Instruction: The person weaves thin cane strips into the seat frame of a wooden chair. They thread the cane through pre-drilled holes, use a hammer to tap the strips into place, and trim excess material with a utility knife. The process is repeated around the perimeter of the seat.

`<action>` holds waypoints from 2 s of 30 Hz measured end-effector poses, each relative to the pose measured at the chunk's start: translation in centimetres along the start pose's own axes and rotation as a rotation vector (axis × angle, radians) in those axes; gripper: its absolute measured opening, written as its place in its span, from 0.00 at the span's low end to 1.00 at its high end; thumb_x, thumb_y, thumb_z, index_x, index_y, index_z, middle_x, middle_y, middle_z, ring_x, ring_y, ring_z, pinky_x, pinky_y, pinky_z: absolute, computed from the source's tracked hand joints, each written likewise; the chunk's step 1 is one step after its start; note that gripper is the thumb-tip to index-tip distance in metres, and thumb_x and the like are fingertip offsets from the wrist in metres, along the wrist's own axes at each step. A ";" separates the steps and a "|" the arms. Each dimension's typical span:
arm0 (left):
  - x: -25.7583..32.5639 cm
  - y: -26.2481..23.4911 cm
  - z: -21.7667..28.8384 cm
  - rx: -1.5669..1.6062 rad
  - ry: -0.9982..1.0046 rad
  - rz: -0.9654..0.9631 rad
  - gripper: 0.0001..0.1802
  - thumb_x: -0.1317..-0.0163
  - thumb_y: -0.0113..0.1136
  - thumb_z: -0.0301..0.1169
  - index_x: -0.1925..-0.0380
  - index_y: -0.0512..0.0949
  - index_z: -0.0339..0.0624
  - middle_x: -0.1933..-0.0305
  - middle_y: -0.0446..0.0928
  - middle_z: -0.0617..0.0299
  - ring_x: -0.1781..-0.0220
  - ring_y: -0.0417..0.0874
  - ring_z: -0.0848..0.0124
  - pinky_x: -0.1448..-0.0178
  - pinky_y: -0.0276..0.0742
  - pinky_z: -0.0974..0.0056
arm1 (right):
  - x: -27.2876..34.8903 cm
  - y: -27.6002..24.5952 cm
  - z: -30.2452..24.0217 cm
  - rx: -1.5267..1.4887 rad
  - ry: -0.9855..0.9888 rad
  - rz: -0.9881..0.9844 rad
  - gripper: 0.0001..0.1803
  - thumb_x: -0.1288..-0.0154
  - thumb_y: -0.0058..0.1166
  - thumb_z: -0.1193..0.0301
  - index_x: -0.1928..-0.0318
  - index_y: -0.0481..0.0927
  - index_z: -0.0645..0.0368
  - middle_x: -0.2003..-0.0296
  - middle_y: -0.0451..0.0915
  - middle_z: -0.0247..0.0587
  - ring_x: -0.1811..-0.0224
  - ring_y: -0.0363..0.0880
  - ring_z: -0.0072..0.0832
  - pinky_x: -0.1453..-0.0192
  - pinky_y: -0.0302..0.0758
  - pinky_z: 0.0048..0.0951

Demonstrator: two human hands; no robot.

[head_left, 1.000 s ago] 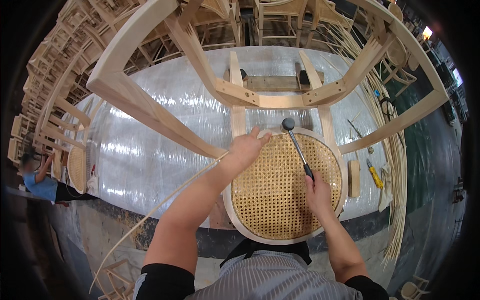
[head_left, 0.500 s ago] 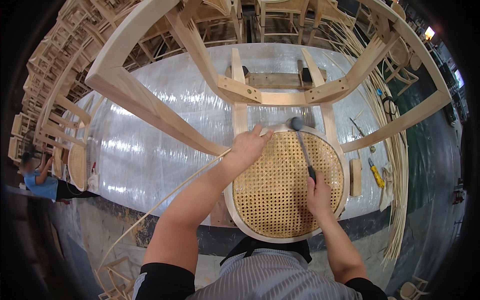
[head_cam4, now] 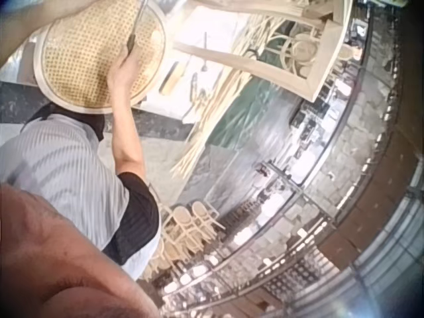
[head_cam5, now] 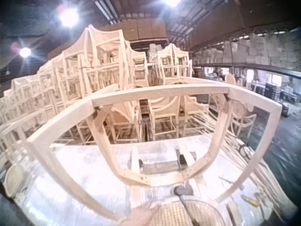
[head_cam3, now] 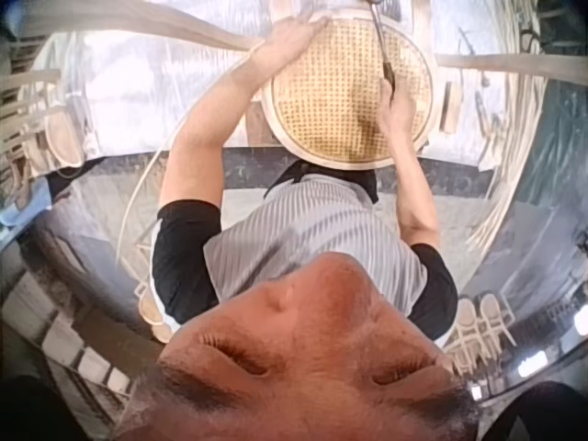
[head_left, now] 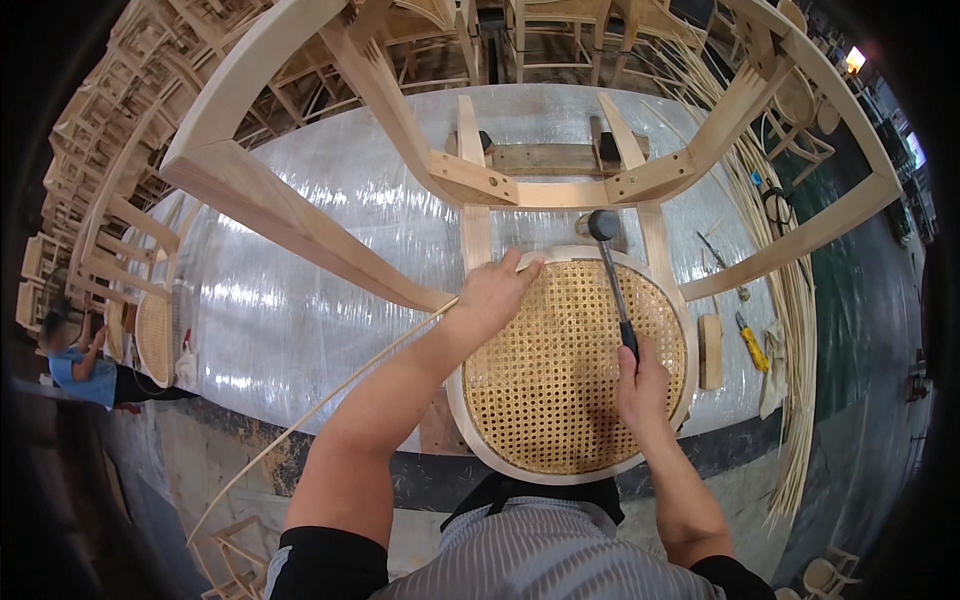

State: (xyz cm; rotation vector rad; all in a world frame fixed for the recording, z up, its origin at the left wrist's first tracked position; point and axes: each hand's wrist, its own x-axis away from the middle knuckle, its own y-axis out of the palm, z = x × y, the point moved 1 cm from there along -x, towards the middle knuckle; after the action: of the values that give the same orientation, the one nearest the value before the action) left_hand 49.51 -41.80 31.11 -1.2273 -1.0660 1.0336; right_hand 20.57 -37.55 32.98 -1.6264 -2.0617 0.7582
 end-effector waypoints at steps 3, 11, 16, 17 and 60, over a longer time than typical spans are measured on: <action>-0.6 -0.3 0.8 0.028 0.006 -0.011 0.42 0.38 0.61 0.21 0.23 0.68 0.57 0.46 0.73 0.51 0.59 0.88 0.54 0.56 0.88 0.55 | 0.4 0.7 1.1 0.020 -0.021 0.031 0.15 0.15 0.46 0.60 0.45 0.74 0.60 0.76 0.80 0.56 0.72 0.82 0.58 0.67 0.74 0.53; 0.6 -1.2 -0.3 0.075 0.050 0.093 0.40 0.37 0.59 0.19 0.23 0.69 0.54 0.48 0.73 0.48 0.58 0.88 0.52 0.56 0.88 0.52 | -1.4 1.3 2.3 0.291 0.075 -0.175 0.15 0.16 0.45 0.60 0.50 0.71 0.61 0.76 0.81 0.60 0.72 0.81 0.64 0.65 0.75 0.61; 5.3 -2.0 -0.2 0.064 -0.113 0.034 0.38 0.36 0.58 0.23 0.23 0.70 0.51 0.53 0.74 0.47 0.65 0.87 0.51 0.61 0.87 0.51 | -1.4 0.9 2.7 0.259 0.069 -0.166 0.14 0.16 0.46 0.61 0.50 0.71 0.61 0.75 0.81 0.61 0.70 0.82 0.64 0.64 0.76 0.62; 6.2 -2.0 0.2 0.043 -0.117 0.054 0.37 0.35 0.58 0.24 0.23 0.69 0.50 0.54 0.75 0.47 0.66 0.87 0.51 0.62 0.86 0.50 | -1.3 0.9 3.0 0.253 0.068 -0.157 0.14 0.16 0.46 0.61 0.50 0.71 0.61 0.75 0.82 0.61 0.70 0.83 0.64 0.64 0.76 0.62; 7.1 0.4 1.6 -0.023 -0.240 0.170 0.34 0.34 0.58 0.27 0.26 0.75 0.54 0.65 0.78 0.54 0.74 0.86 0.56 0.72 0.84 0.53 | -0.6 0.5 1.9 0.313 0.020 -0.157 0.15 0.15 0.45 0.63 0.46 0.72 0.64 0.71 0.82 0.57 0.70 0.83 0.58 0.66 0.75 0.51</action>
State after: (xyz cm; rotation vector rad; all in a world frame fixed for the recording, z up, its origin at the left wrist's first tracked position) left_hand 49.38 -34.57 31.20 -1.2508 -1.1739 1.3278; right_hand 19.96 -38.33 31.23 -1.2815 -1.9157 0.9488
